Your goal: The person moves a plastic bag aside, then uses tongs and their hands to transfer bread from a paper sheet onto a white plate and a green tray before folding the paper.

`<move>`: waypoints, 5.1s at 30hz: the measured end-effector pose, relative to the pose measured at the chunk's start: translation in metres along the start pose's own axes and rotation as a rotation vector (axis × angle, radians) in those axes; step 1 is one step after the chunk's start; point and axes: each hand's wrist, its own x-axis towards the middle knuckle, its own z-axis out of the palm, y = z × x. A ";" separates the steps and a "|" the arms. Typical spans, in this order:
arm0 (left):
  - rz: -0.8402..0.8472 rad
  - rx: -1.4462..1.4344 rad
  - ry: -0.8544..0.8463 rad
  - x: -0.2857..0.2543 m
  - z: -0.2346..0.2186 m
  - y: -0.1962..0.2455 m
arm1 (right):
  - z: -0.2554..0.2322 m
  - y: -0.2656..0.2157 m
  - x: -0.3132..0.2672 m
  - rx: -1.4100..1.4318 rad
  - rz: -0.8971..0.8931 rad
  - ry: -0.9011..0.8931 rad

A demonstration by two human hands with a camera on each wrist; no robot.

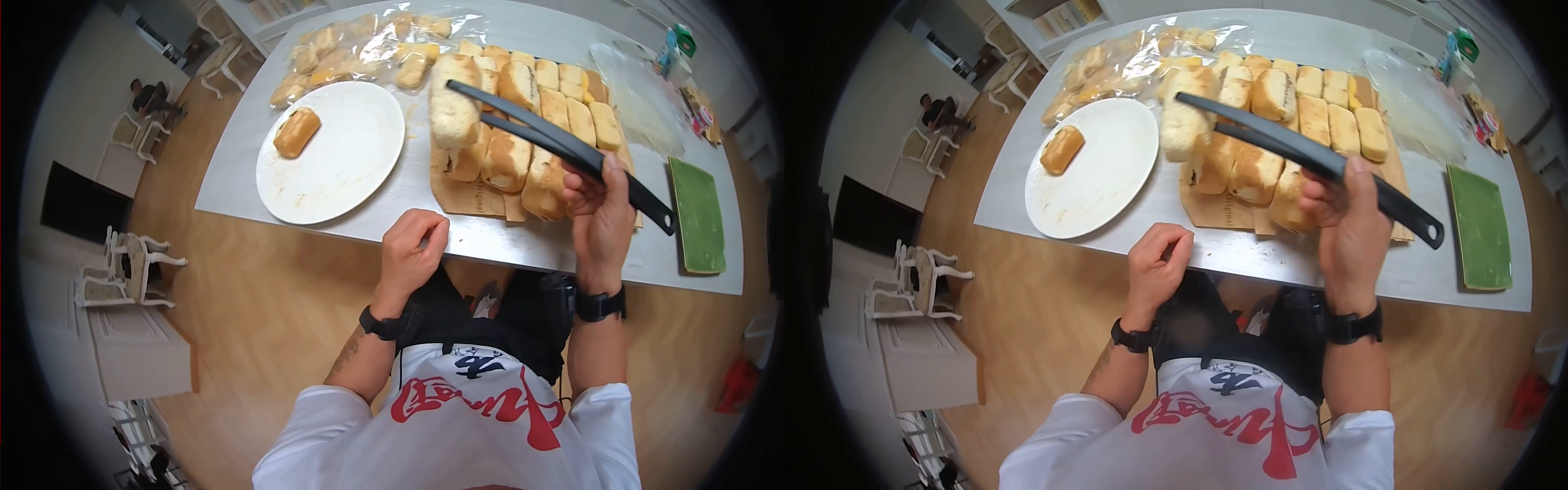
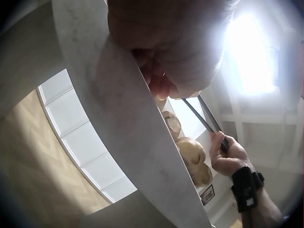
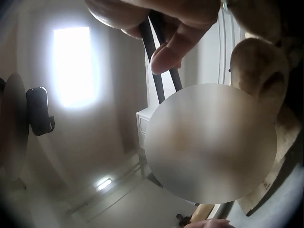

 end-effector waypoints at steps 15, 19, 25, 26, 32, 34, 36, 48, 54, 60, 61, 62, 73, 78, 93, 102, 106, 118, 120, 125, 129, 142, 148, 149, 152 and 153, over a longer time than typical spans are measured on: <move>-0.032 0.042 0.194 -0.010 -0.055 -0.028 | 0.103 0.105 -0.039 -0.039 0.224 -0.135; -0.064 0.023 0.210 -0.013 -0.057 -0.032 | 0.112 0.126 -0.044 -0.037 0.209 -0.112; -0.123 0.010 0.174 -0.012 -0.060 -0.030 | 0.116 0.141 -0.049 -0.063 0.217 -0.137; -0.144 0.010 0.156 -0.013 -0.061 -0.030 | 0.117 0.141 -0.050 -0.071 0.234 -0.143; -0.143 0.024 0.137 -0.014 -0.064 -0.032 | 0.108 0.128 -0.053 -0.198 0.288 -0.209; -0.152 0.021 0.127 -0.014 -0.064 -0.033 | 0.103 0.120 -0.056 -0.213 0.268 -0.229; -0.150 0.021 0.117 -0.013 -0.065 -0.033 | 0.097 0.113 -0.057 -0.217 0.249 -0.241; 0.039 0.242 0.241 0.021 -0.087 -0.033 | 0.101 0.100 -0.055 -0.264 0.282 -0.325; 0.039 0.313 0.200 0.027 -0.094 -0.045 | 0.088 0.089 -0.052 -0.300 0.267 -0.259; -0.043 0.233 0.187 0.031 -0.092 -0.041 | 0.078 0.085 -0.051 -0.274 0.196 -0.213; -0.042 0.243 0.178 0.031 -0.092 -0.041 | 0.079 0.087 -0.051 -0.282 0.198 -0.210; -0.041 0.253 0.168 0.031 -0.092 -0.042 | 0.081 0.089 -0.051 -0.290 0.199 -0.206; 0.102 0.408 0.011 0.054 -0.093 -0.044 | 0.079 0.092 -0.055 -0.342 0.126 -0.304; 0.153 0.441 -0.123 0.078 -0.090 -0.046 | 0.071 0.076 -0.060 -0.326 0.043 -0.247; -0.056 0.644 -0.180 0.111 -0.095 -0.070 | 0.018 0.045 -0.069 -0.270 -0.035 -0.248; -0.107 0.664 -0.217 0.114 -0.109 -0.081 | 0.003 0.050 -0.076 -0.269 0.059 -0.273; -0.165 0.651 -0.241 0.122 -0.108 -0.085 | -0.002 0.060 -0.073 -0.337 0.022 -0.267; -0.233 0.700 -0.337 0.130 -0.110 -0.080 | -0.017 0.075 -0.069 -0.368 0.074 -0.305; -0.309 0.711 -0.392 0.137 -0.110 -0.069 | -0.017 0.075 -0.068 -0.393 0.073 -0.311; -0.346 0.767 -0.441 0.146 -0.110 -0.078 | -0.015 0.073 -0.068 -0.403 0.120 -0.293; -0.322 0.778 -0.446 0.152 -0.110 -0.083 | -0.014 0.070 -0.067 -0.406 0.134 -0.282; -0.364 0.773 -0.388 0.140 -0.126 -0.076 | -0.012 0.067 -0.068 -0.407 0.058 -0.324; -0.352 0.806 -0.382 0.140 -0.123 -0.076 | -0.010 0.064 -0.068 -0.387 0.074 -0.323; -0.340 0.805 -0.382 0.140 -0.124 -0.078 | -0.011 0.064 -0.068 -0.388 0.071 -0.321; -0.328 0.810 -0.390 0.141 -0.124 -0.077 | -0.012 0.069 -0.068 -0.407 0.022 -0.325; -0.335 0.814 -0.399 0.142 -0.123 -0.075 | -0.013 0.073 -0.067 -0.422 -0.027 -0.334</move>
